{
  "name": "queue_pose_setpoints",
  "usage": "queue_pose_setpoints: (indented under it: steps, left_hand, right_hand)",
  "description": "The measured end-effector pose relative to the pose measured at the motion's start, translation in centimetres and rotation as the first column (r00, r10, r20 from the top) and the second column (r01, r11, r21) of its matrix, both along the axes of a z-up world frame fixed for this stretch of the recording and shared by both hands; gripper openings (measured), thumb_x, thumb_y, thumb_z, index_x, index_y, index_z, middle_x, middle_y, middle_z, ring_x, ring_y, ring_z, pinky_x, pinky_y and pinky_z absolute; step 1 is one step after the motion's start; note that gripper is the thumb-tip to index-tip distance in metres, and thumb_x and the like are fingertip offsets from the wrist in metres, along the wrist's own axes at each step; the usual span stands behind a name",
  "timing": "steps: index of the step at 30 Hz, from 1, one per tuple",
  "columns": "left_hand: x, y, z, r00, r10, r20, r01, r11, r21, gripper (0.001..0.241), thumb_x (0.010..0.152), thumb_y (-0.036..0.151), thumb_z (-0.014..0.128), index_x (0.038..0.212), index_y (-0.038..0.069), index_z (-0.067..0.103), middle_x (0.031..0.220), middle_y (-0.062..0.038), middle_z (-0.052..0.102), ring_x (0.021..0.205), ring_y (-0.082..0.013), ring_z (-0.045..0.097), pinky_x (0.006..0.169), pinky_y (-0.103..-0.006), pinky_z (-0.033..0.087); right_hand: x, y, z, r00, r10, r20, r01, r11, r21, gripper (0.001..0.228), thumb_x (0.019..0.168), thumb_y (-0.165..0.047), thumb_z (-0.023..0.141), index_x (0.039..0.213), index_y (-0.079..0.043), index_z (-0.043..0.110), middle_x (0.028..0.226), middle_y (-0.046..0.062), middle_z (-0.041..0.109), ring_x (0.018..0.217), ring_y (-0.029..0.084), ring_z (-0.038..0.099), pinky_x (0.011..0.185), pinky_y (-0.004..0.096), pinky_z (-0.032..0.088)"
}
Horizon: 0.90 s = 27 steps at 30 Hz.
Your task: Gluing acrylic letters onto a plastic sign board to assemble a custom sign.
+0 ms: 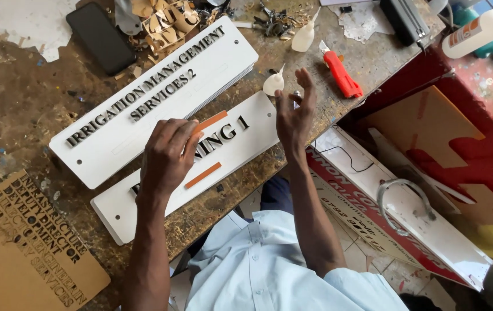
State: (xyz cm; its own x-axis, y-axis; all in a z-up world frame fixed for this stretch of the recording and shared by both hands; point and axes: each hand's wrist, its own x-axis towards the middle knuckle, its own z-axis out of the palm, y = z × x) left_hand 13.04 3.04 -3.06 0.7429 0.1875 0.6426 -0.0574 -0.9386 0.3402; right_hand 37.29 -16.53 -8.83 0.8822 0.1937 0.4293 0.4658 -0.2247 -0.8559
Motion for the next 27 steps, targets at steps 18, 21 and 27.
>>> queue_pose_setpoints:
  steps: [18, 21, 27]
  left_hand:
    - [-0.7, 1.1, 0.3, 0.993, -0.036, 0.11, 0.062, 0.966, -0.25, 0.017, 0.106, 0.002, 0.087, 0.123, 0.0, 0.085, 0.108, -0.013, 0.081, 0.107, -0.0353, 0.082, 0.091, -0.0451, 0.068]
    - [-0.6, 0.9, 0.2, 0.981, -0.064, 0.182, 0.119, 0.943, -0.31, 0.018, 0.106, 0.003, 0.087, 0.123, 0.003, 0.085, 0.11, -0.011, 0.082, 0.11, -0.0341, 0.082, 0.095, -0.045, 0.067]
    - [-1.1, 1.1, -0.3, 0.981, -0.049, 0.188, 0.091, 0.97, -0.224, 0.018, 0.108, 0.008, 0.084, 0.125, 0.003, 0.085, 0.111, -0.009, 0.082, 0.108, -0.0306, 0.082, 0.094, -0.0414, 0.068]
  right_hand:
    - [-1.8, 1.4, 1.0, 0.95, 0.304, -0.074, -0.287, 0.941, 0.177, 0.05, 0.12, -0.04, 0.073, 0.155, -0.009, 0.058, 0.149, 0.022, 0.069, 0.128, 0.032, 0.071, 0.099, 0.042, 0.069]
    - [-6.5, 1.5, 3.4, 0.731, 0.616, -0.294, -0.447, 0.757, 0.476, 0.061, 0.117, -0.033, 0.071, 0.163, -0.002, 0.046, 0.123, 0.026, 0.08, 0.116, 0.034, 0.082, 0.094, 0.044, 0.075]
    - [-8.6, 2.5, 4.4, 0.654, 0.701, -0.286, -0.481, 0.677, 0.558, 0.056, 0.112, -0.018, 0.075, 0.156, 0.008, 0.051, 0.119, 0.035, 0.077, 0.105, 0.044, 0.085, 0.078, 0.05, 0.076]
